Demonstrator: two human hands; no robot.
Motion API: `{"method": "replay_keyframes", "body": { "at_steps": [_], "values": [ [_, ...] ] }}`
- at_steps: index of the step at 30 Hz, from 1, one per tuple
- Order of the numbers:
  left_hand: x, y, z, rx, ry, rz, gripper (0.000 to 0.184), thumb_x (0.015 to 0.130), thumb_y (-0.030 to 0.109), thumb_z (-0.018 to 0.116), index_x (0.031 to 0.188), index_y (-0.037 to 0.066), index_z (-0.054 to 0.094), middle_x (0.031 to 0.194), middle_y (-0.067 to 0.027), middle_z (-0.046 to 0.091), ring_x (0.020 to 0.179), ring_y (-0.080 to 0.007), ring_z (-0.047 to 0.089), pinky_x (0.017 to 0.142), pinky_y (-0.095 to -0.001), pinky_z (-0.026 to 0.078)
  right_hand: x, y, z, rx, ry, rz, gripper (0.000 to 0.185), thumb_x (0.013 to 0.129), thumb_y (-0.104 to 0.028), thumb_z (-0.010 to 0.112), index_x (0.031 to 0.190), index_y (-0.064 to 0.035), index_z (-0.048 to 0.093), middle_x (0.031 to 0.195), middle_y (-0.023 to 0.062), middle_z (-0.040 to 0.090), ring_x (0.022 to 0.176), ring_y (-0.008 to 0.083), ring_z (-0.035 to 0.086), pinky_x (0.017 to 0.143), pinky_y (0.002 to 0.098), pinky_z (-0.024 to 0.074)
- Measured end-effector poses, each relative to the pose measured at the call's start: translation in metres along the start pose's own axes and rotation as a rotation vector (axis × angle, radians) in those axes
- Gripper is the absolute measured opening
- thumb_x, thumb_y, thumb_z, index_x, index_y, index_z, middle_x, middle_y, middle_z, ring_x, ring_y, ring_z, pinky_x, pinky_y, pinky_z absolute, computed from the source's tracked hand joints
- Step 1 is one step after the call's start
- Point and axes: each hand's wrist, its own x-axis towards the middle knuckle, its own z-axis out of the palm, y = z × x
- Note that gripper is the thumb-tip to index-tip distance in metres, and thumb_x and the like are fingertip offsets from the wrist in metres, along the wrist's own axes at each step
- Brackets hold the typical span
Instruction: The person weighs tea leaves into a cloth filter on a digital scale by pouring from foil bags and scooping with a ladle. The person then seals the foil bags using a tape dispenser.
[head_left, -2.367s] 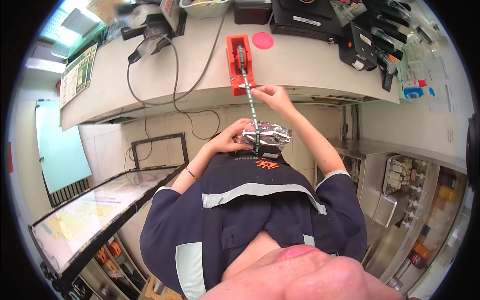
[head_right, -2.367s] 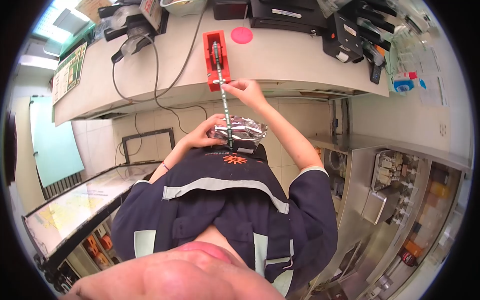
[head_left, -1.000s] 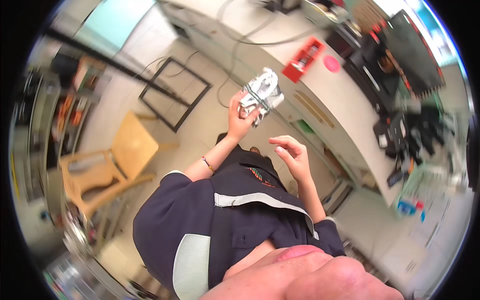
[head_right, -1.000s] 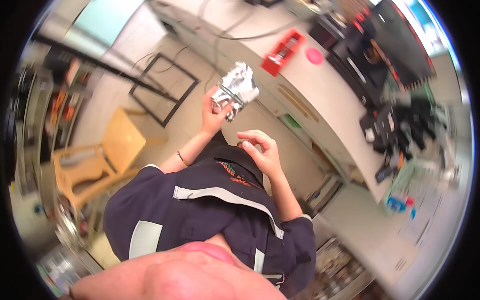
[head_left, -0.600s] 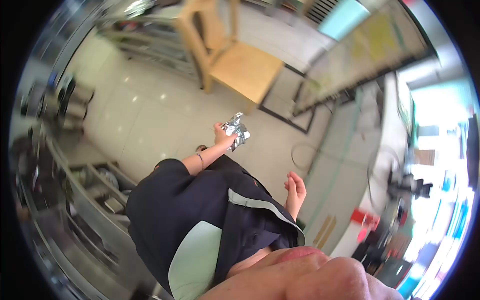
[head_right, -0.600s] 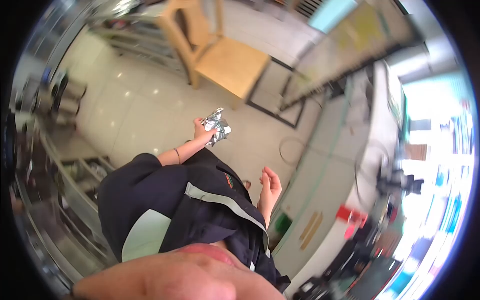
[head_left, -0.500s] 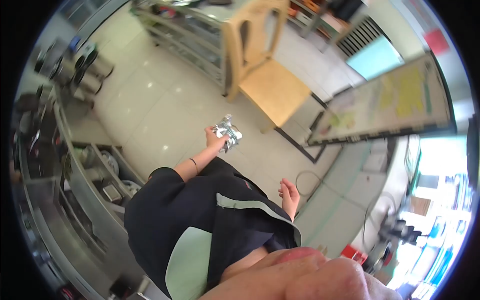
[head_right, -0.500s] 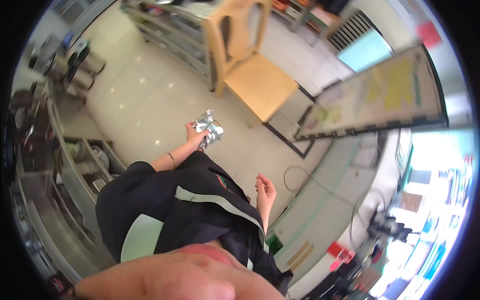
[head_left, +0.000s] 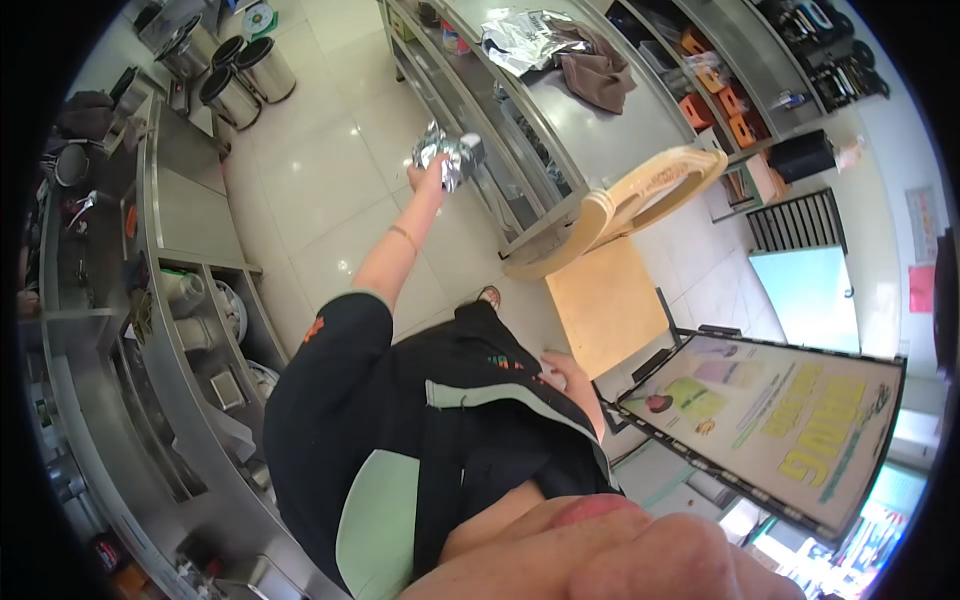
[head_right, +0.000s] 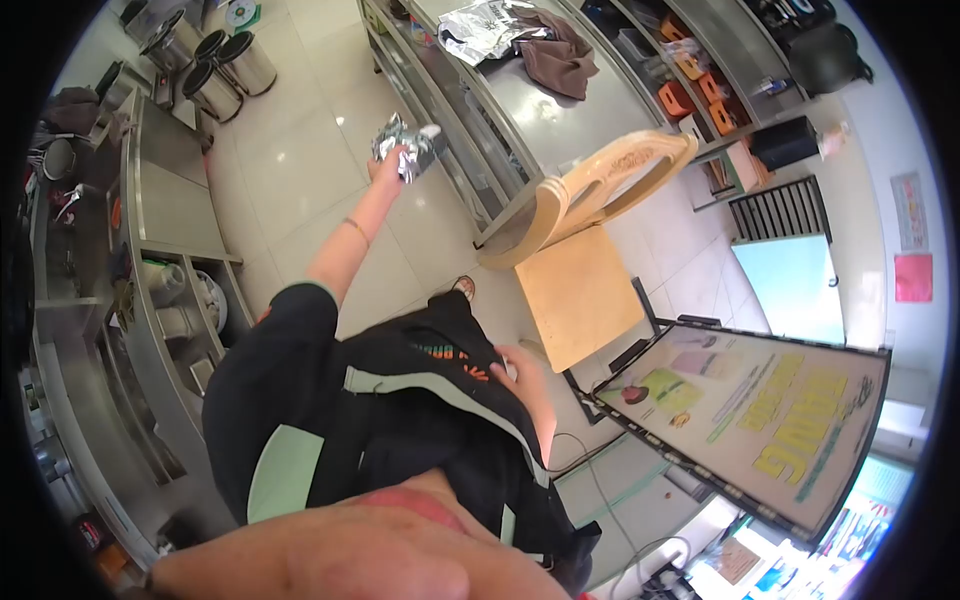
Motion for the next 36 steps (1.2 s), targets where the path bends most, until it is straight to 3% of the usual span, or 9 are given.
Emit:
{"method": "replay_keyframes", "body": {
  "at_steps": [10,14,17,19,22,25,30,35,36],
  "values": [
    [0.142,0.036,0.136,0.342,0.248,0.201,0.073,0.060,0.021,0.085,0.119,0.001,0.045,0.116,-0.0186,0.054,0.105,-0.0311,0.056,0.090,-0.0418,0.047,0.282,-0.138,-0.103,-0.279,0.251,-0.538,0.068,0.067,-0.010,0.078,0.129,-0.0098,0.051,0.139,0.0173,0.040,0.126,0.0361,0.041,0.104,0.0436,0.0346],
    [0.216,0.010,0.186,0.276,0.063,0.204,0.074,0.066,0.026,0.080,0.125,0.001,0.041,0.122,-0.0204,0.051,0.113,-0.0333,0.051,0.095,-0.0413,0.043,0.404,-0.187,-0.080,-0.418,0.352,-0.561,0.105,0.057,-0.018,0.084,0.146,-0.0138,0.028,0.152,0.0203,0.018,0.135,0.0398,0.026,0.106,0.0491,0.0257],
    [0.265,-0.015,0.216,0.258,-0.247,0.205,0.073,0.076,0.027,0.073,0.132,0.002,0.034,0.133,-0.0218,0.044,0.126,-0.0304,0.044,0.102,-0.0377,0.038,0.482,-0.197,-0.062,-0.700,0.458,-0.388,0.103,0.059,-0.021,0.083,0.146,-0.0146,0.029,0.153,0.0183,0.018,0.137,0.0374,0.026,0.102,0.0505,0.0263],
    [0.274,0.005,0.221,0.676,-0.603,0.239,0.075,0.075,0.030,0.070,0.134,0.000,0.033,0.138,-0.0256,0.040,0.128,-0.0367,0.041,0.103,-0.0386,0.038,0.516,-0.182,-0.054,-0.721,0.537,-0.457,0.084,0.062,-0.019,0.080,0.137,-0.0131,0.043,0.140,0.0146,0.043,0.128,0.0315,0.041,0.094,0.0491,0.0291],
    [0.279,0.000,0.225,1.292,-0.294,0.310,0.066,0.076,0.028,0.067,0.130,0.000,0.040,0.136,-0.0225,0.042,0.126,-0.0364,0.042,0.103,-0.0391,0.037,0.541,-0.163,-0.058,-0.701,0.485,-0.504,0.059,0.065,-0.005,0.072,0.122,-0.0112,0.058,0.113,0.0106,0.063,0.107,0.0290,0.057,0.088,0.0435,0.0338],
    [0.255,0.051,0.195,0.957,-0.244,0.390,0.059,0.075,0.025,0.066,0.125,0.001,0.046,0.130,-0.0174,0.048,0.122,-0.0345,0.045,0.103,-0.0397,0.037,0.549,-0.180,-0.078,-0.630,0.735,-0.540,0.040,0.065,0.009,0.059,0.100,-0.0067,0.069,0.090,0.0113,0.067,0.084,0.0286,0.060,0.077,0.0394,0.0439],
    [0.185,0.199,0.196,0.560,-0.708,0.600,0.063,0.072,0.027,0.072,0.126,0.006,0.046,0.125,-0.0112,0.049,0.118,-0.0281,0.046,0.096,-0.0397,0.044,0.511,-0.262,-0.175,-0.491,1.278,-0.397,0.019,0.085,-0.003,0.066,0.102,0.0057,0.063,0.094,0.0162,0.067,0.079,0.0215,0.064,0.070,0.0311,0.0510],
    [0.079,0.312,0.260,0.179,-1.570,0.958,0.103,0.062,0.038,0.086,0.142,0.006,0.029,0.142,-0.0117,0.034,0.127,-0.0208,0.039,0.093,-0.0340,0.046,0.367,-0.331,-0.146,-0.074,1.258,-0.492,0.017,0.091,-0.003,0.056,0.103,0.0079,0.061,0.086,0.0138,0.066,0.068,0.0153,0.060,0.055,0.0253,0.0478],
    [0.048,0.313,0.260,0.094,-1.823,0.651,0.107,0.060,0.039,0.087,0.143,0.005,0.027,0.138,-0.0125,0.039,0.121,-0.0199,0.045,0.089,-0.0314,0.047,0.343,-0.350,-0.120,0.007,1.299,-0.476,0.020,0.090,-0.005,0.058,0.106,0.0082,0.060,0.083,0.0143,0.066,0.067,0.0162,0.061,0.055,0.0257,0.0475]
  ]
}}
